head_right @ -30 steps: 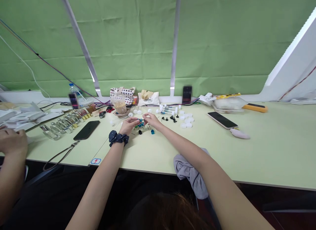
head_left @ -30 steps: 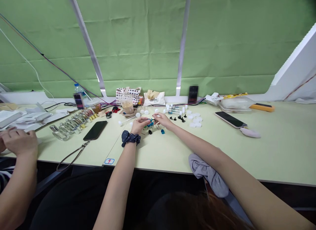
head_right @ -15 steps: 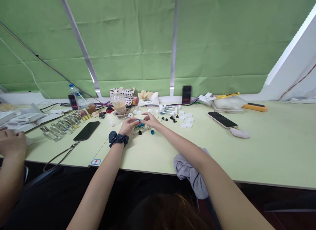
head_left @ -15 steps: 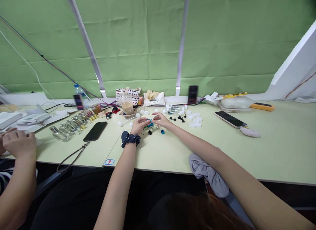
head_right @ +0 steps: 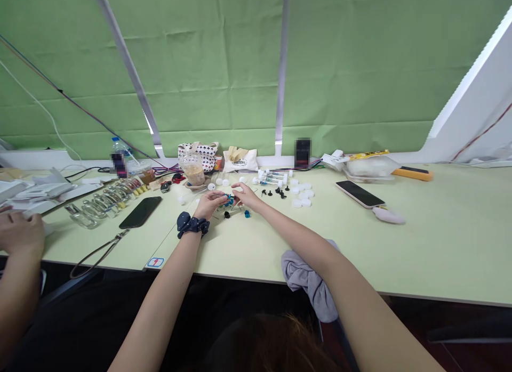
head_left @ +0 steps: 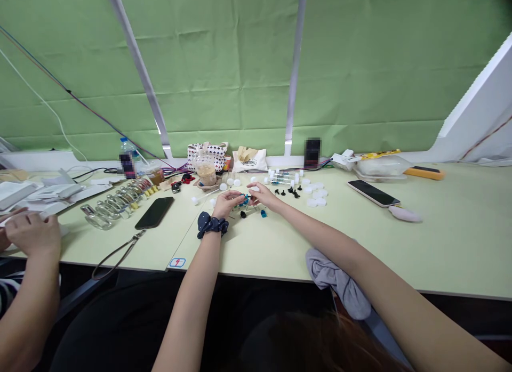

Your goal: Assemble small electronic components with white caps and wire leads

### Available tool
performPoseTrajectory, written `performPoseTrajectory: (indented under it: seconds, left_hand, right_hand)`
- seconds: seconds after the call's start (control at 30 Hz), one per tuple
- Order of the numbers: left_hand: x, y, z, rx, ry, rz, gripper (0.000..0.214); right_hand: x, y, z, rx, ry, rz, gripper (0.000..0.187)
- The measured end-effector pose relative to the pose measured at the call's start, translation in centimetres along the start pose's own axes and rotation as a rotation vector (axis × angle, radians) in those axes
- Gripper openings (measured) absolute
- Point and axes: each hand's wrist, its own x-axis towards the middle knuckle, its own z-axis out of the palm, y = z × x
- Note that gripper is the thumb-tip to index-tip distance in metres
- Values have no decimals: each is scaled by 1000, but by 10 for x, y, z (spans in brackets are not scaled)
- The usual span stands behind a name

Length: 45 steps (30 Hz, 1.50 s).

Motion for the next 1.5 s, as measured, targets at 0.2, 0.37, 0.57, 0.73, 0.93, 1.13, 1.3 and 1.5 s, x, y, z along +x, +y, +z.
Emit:
performPoseTrajectory:
  seconds: [0.2,0.37,0.57,0.73,0.93,1.13,1.3,1.5]
  left_hand:
    - [-1,2,1,-5,20,-6,44]
    - [0,1,1,11,-10,-6,42]
    - [1,0,0,0,12,-3,42]
    - [0,1,2,6,4,-3,41]
    - [-1,1,2,7,12,-5,43]
    - [-1,1,2,4,21,-7,42]
    - [2,-2,0,17,-4,-8,41]
    - [3,-4,-2,0,16,-4,41]
  right_hand:
    - [-2,-2,-1,-25,6,-29,42]
    - [-3,-3,0,-33,-25,50,30]
    - [-3,-4,0,-37,-11,-22,38]
    - [-6,-7,1,-33,-19,44,29]
    - [-4,-4,0,-41,-17,-11,34]
    - [-4,-3,-1,-54,-1,5,38]
    - [-6,-6,0,-46,-15,51,26]
    - [-5,-3,-2,-49,8,-43,43]
